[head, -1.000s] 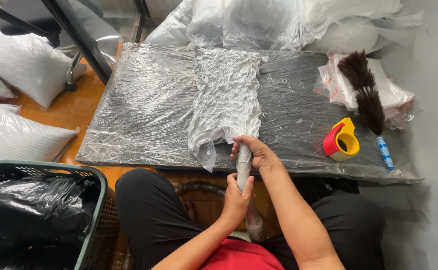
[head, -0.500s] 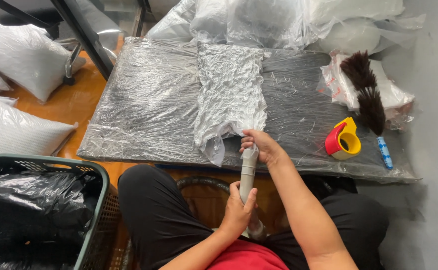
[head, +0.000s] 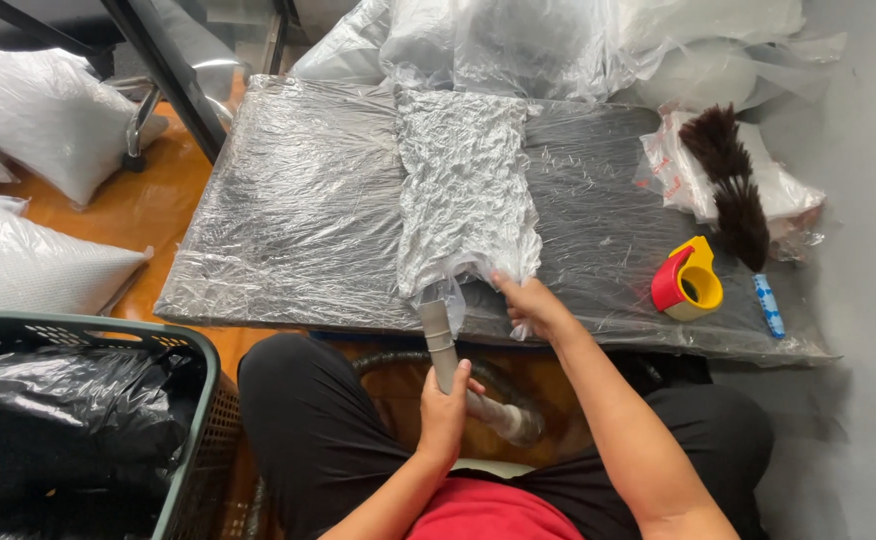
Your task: The person brushes a pillow wrapped in bubble wrap and plastic, then attaches a vacuum hose to the bag's valve. The person uses a vacuum cleaner to remove air from the bag, compressing the pillow inside.
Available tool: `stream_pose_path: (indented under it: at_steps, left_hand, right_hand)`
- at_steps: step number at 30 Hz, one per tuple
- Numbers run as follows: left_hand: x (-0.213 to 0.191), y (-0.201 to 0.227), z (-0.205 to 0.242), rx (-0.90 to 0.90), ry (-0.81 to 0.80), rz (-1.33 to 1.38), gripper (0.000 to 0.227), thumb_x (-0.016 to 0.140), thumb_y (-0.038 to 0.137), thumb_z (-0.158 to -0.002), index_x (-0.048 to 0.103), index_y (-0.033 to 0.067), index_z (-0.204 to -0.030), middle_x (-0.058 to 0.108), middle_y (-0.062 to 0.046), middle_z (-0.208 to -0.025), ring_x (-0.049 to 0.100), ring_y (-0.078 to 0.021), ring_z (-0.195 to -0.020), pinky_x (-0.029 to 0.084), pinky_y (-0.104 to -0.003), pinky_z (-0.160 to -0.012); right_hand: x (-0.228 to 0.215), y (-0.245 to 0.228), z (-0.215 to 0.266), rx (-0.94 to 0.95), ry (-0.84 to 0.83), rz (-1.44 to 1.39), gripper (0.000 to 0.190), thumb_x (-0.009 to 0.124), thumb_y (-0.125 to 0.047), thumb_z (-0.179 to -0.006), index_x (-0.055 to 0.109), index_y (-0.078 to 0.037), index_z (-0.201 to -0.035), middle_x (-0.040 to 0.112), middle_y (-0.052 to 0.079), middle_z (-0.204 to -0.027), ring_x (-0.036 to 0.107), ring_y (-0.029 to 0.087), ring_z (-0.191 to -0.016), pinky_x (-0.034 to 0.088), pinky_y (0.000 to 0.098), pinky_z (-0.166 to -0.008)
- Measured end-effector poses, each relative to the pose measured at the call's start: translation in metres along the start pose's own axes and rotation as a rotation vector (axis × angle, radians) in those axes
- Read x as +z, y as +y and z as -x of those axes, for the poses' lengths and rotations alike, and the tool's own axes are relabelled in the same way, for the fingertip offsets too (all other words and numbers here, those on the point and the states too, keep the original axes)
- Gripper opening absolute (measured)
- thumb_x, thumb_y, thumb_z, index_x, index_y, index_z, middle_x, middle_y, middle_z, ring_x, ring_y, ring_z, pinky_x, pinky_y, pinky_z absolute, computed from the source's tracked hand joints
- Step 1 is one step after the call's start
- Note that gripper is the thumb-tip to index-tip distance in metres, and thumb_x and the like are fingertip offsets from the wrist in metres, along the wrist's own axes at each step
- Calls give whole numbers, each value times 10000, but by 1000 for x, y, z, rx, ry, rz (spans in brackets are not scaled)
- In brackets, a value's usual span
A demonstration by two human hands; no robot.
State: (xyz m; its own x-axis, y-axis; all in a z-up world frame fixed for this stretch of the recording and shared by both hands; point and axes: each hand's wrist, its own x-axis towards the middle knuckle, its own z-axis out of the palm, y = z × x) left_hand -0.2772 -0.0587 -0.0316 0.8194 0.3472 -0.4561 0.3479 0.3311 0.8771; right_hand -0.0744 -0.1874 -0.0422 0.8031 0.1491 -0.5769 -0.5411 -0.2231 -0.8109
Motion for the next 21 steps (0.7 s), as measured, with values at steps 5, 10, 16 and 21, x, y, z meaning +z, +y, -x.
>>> stream_pose_path:
  at_steps: [5,10,16,21]
  left_hand:
    - [-6,3,-4,-31,80,86,348,635,401,-932,607,74,-1048,756,-91,-744,688,-182,-660,587,-344,-607]
    - [-9,-7,-9,-45,99,130,369,617,414,-939,602,69,-1068,748,-114,-742,673,-190,-672,553,-342,-634]
    - [-11,-21,-40,47,141,465,321,657,260,-950,627,-25,-1097,757,-195,-979,758,-305,-882,618,-368,-870]
    - [-11,32,-68,54,224,564,420,776,203,-913,574,-47,-1184,659,-239,-1142,674,-346,-1135,645,-505,-892]
  right_hand:
    - [-13,-3,-3,-14,-17,373,176,616,-147,-776,510,-97,-907,429,10,-742,426,135,-632,411,318,-554]
    - [-17,29,-45,-123,272,1143,524,384,-143,-900,475,162,-1317,610,338,-1286,621,517,-1178,493,555,-1001]
    - [-14,39,-69,-36,384,1381,476,344,-140,-987,535,69,-1370,665,228,-1296,685,417,-1149,559,522,-894]
    - [-28,72,-109,-177,463,1484,433,286,-129,-981,572,127,-1179,764,228,-1046,756,414,-991,584,591,-789]
